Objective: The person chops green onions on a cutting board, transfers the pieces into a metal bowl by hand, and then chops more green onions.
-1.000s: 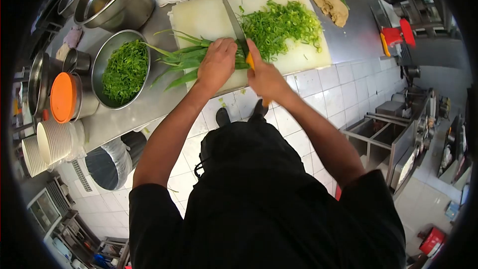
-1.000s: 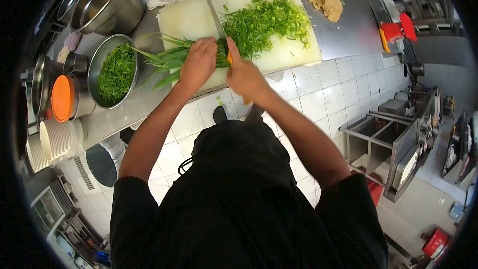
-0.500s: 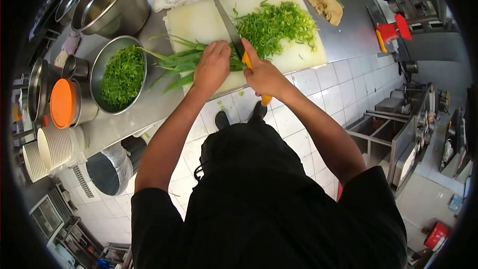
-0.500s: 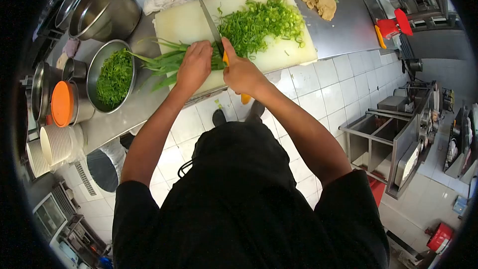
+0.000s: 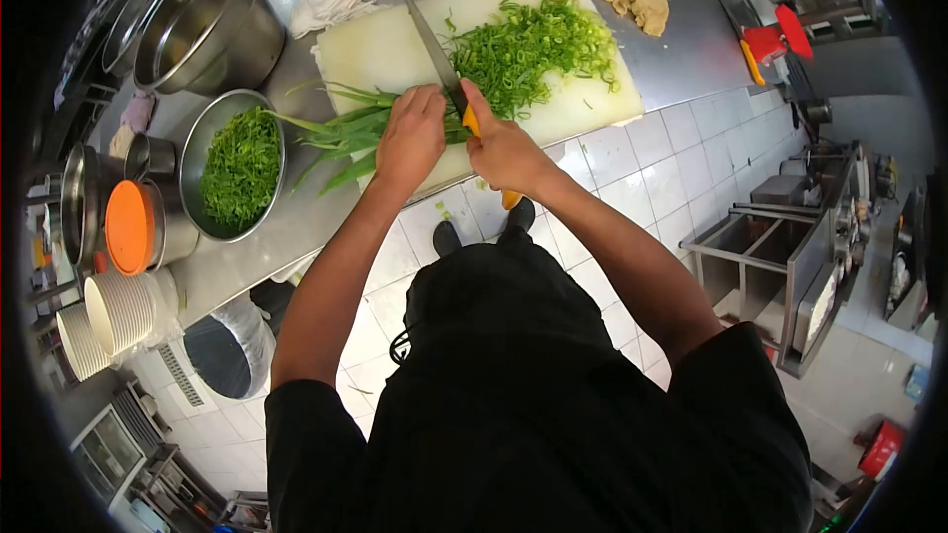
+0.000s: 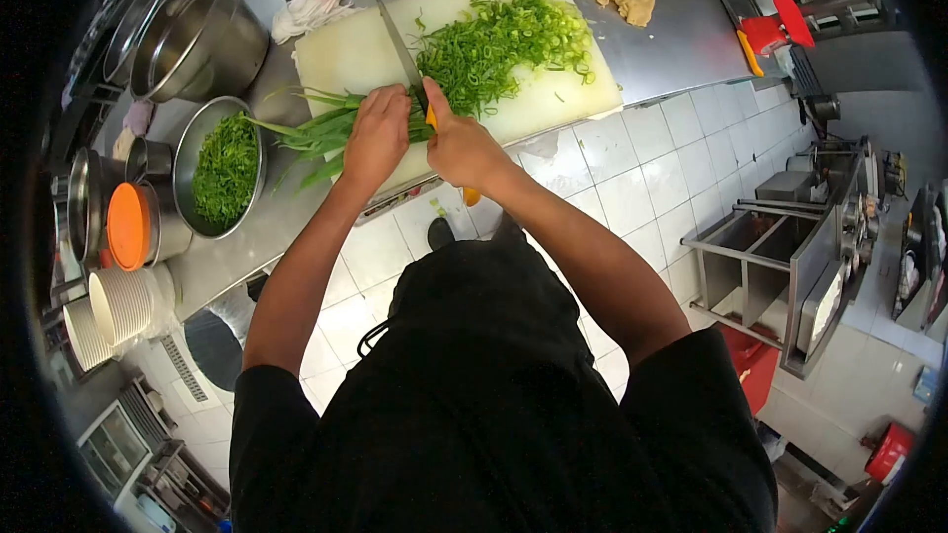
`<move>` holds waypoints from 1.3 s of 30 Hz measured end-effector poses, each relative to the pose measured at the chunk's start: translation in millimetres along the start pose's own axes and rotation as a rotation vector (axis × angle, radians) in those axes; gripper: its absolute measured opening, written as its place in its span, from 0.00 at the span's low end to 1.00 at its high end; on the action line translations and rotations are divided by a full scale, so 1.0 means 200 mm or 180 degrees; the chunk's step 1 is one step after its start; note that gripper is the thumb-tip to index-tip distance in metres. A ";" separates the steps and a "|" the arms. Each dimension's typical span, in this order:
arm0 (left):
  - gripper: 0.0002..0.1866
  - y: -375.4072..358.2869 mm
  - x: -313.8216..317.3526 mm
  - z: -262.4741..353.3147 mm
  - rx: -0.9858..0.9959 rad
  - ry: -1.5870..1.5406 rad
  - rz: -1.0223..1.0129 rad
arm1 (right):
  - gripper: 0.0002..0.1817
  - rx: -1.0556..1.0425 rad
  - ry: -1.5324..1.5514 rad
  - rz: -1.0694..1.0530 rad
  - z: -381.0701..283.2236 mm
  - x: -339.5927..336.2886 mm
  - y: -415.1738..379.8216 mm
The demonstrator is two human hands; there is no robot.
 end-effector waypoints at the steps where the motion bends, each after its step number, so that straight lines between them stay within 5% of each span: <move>1: 0.09 0.00 0.00 0.00 0.0007 -0.0017 0.0008 | 0.45 0.0089 0.0132 -0.0090 -0.01 -0.02 -0.01; 9: 0.07 0.00 0.01 0.01 -0.0047 0.0027 -0.0032 | 0.44 0.0386 -0.0081 -0.0031 0.14 -0.22 -0.04; 12: 0.05 0.00 0.00 0.02 -0.0021 0.0058 -0.0036 | 0.43 -0.0031 -0.0719 0.0317 0.13 -0.23 -0.03; 28: 0.03 0.00 -0.01 0.01 0.0089 -0.0221 0.0357 | 0.44 0.0168 -0.0458 0.0034 -0.17 0.10 -0.45; 39: 0.09 0.00 0.01 0.00 0.0036 -0.0100 0.0266 | 0.45 -0.0397 -0.0536 0.0604 0.02 0.15 -0.04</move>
Point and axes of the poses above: each hand's wrist, its own y-axis towards the middle knuckle, its own x-axis out of the palm, z = x × y, the point moved 2 cm from there along y, towards the middle knuckle, and after that the axes turned 14 degrees about -z, right-handed, at the moved point
